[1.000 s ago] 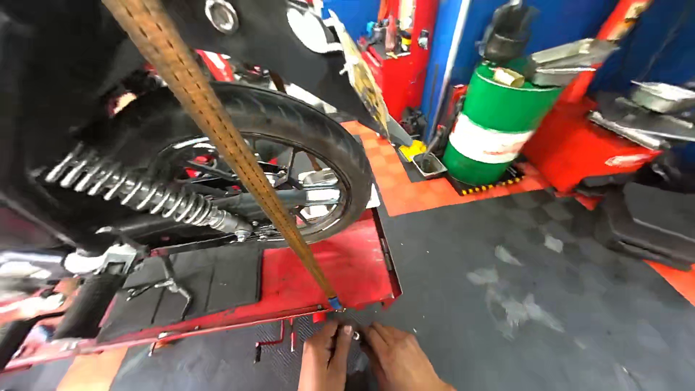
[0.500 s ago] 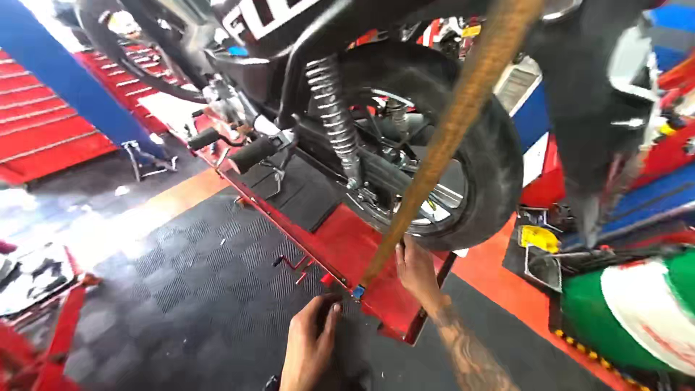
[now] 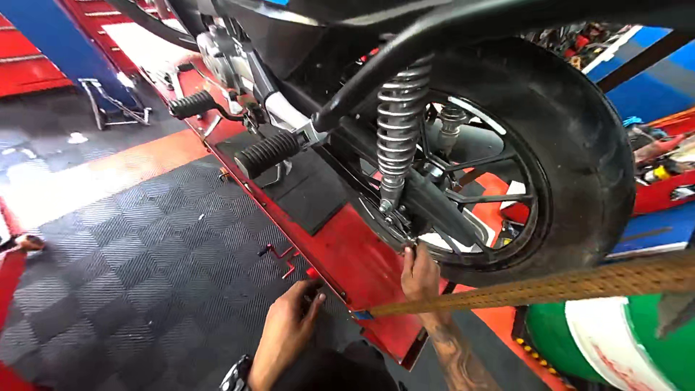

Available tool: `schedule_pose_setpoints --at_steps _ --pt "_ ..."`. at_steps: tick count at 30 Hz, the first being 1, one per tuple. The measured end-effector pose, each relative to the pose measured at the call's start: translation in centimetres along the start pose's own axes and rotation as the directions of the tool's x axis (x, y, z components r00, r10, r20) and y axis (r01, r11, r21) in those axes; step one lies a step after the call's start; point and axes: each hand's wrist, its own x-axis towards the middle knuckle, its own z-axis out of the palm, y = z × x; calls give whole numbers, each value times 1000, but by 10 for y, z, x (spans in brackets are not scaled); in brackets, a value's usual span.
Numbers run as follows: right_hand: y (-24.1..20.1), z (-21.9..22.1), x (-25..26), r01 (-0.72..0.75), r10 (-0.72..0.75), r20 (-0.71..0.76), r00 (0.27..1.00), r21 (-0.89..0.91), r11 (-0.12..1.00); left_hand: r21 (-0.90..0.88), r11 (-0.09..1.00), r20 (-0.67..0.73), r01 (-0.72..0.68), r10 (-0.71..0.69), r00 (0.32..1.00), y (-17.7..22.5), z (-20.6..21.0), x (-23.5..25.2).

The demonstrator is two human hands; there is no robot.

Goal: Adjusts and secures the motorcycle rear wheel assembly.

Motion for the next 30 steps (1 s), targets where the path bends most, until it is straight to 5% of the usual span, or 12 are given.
schedule_pose_setpoints --at_steps 4,9,14,15,16,18,19,21,23,25,28,30 --pt "12 9 4 97 -107 -135 985 -79 992 11 1000 -68 11 -10 998 2 -11 14" --pt "11 5 6 85 -87 -46 995 -36 996 -48 996 -146 75 -81 986 3 2 10" --pt "3 -3 4 -35 -18 142 990 363 931 -57 993 -173 108 -116 978 3 34 4" --pt "-3 -9 5 -153 2 256 967 572 806 -46 992 -165 115 -121 979 3 38 3" --pt "-10 -16 5 -313 0 378 926 765 562 -31 992 -158 123 -126 979 3 41 2" --pt "-23 -32 7 -567 -39 568 822 823 31 -1 992 -159 130 -128 979 2 44 -1" --pt "-24 -38 8 -626 -83 621 779 766 -145 10 991 -167 130 -127 978 0 44 -2" --pt "-20 -42 9 -679 -156 665 730 680 -277 25 990 -189 137 -130 973 -4 45 -4" --pt "-19 -42 9 -690 -131 679 723 696 -200 28 988 -211 155 -146 967 -6 44 -3" --pt "-16 -40 9 -674 -70 673 736 738 18 20 984 -217 175 -167 962 -7 46 -2" --pt "-6 -30 13 -439 44 537 843 639 631 17 982 -212 189 -181 960 -3 50 2" --pt "7 -19 12 -133 39 312 949 287 949 17 982 -191 190 -184 964 1 53 5"
